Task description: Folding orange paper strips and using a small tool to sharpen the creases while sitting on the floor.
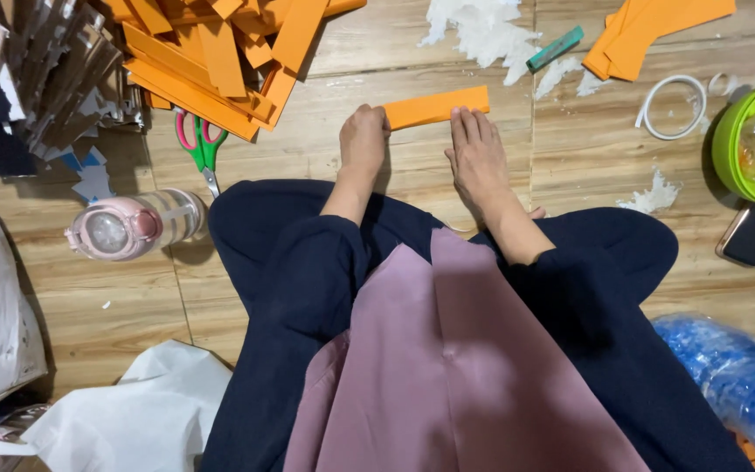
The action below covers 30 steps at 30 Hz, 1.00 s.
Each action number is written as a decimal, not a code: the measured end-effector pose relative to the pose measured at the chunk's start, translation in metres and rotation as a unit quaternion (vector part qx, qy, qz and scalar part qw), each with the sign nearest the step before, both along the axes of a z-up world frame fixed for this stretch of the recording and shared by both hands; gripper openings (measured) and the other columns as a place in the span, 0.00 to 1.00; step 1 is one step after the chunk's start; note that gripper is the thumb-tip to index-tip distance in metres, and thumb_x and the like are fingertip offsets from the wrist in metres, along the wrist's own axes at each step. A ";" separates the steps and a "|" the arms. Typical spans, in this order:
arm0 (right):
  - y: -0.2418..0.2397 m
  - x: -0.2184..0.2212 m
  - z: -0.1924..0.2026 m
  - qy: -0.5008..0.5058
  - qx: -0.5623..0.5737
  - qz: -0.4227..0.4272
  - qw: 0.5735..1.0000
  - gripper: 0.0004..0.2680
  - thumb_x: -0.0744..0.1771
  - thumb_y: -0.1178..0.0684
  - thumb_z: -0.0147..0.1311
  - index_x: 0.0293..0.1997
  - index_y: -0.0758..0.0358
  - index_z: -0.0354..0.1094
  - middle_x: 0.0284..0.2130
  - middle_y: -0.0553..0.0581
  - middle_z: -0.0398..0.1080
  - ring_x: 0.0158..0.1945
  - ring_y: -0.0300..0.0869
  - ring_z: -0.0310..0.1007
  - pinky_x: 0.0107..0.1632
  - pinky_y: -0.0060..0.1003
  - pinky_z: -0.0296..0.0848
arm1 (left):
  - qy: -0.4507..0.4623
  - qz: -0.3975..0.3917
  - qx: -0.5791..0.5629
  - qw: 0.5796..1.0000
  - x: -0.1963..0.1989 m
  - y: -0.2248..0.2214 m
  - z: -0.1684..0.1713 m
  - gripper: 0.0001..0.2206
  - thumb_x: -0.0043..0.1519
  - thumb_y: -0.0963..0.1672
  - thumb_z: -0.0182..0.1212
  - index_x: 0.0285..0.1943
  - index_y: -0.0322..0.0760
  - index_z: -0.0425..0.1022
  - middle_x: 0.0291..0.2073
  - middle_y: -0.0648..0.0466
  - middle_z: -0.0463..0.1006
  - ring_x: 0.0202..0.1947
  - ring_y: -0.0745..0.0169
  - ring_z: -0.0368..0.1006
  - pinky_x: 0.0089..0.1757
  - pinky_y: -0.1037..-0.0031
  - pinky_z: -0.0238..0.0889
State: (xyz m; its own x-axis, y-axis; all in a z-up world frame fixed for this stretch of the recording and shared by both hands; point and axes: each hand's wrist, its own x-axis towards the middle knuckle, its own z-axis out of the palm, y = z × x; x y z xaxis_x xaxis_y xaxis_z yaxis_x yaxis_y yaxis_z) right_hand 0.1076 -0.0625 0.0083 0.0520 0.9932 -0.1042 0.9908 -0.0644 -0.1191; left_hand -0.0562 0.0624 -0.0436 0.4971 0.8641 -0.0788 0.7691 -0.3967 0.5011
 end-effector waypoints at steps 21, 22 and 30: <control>0.001 0.004 0.001 0.016 -0.032 -0.004 0.999 0.23 0.64 0.45 0.46 0.63 0.65 0.46 0.58 0.60 0.50 0.62 0.51 0.45 0.59 0.46 0.52 | 0.249 0.125 0.243 0.929 0.046 -0.025 0.071 0.06 0.55 0.43 0.51 0.29 0.44 0.75 0.21 0.58 0.73 0.28 0.62 0.72 0.30 0.69 0.65; 0.000 0.005 0.000 0.012 -0.036 -0.004 0.999 0.24 0.64 0.45 0.45 0.64 0.65 0.45 0.58 0.60 0.49 0.62 0.51 0.45 0.60 0.46 0.51 | 0.208 -0.011 0.196 0.958 0.047 -0.044 0.078 0.15 0.54 0.49 0.55 0.46 0.42 0.66 0.41 0.54 0.65 0.46 0.54 0.58 0.43 0.57 0.48; -0.009 0.011 0.005 0.044 -0.012 -0.016 0.999 0.23 0.64 0.48 0.45 0.64 0.68 0.45 0.59 0.64 0.48 0.62 0.53 0.44 0.61 0.44 0.48 | 0.216 -0.170 0.053 0.960 0.037 -0.083 0.034 0.37 0.59 0.61 0.39 0.70 0.44 0.33 0.68 0.57 0.29 0.67 0.51 0.21 0.59 0.46 0.17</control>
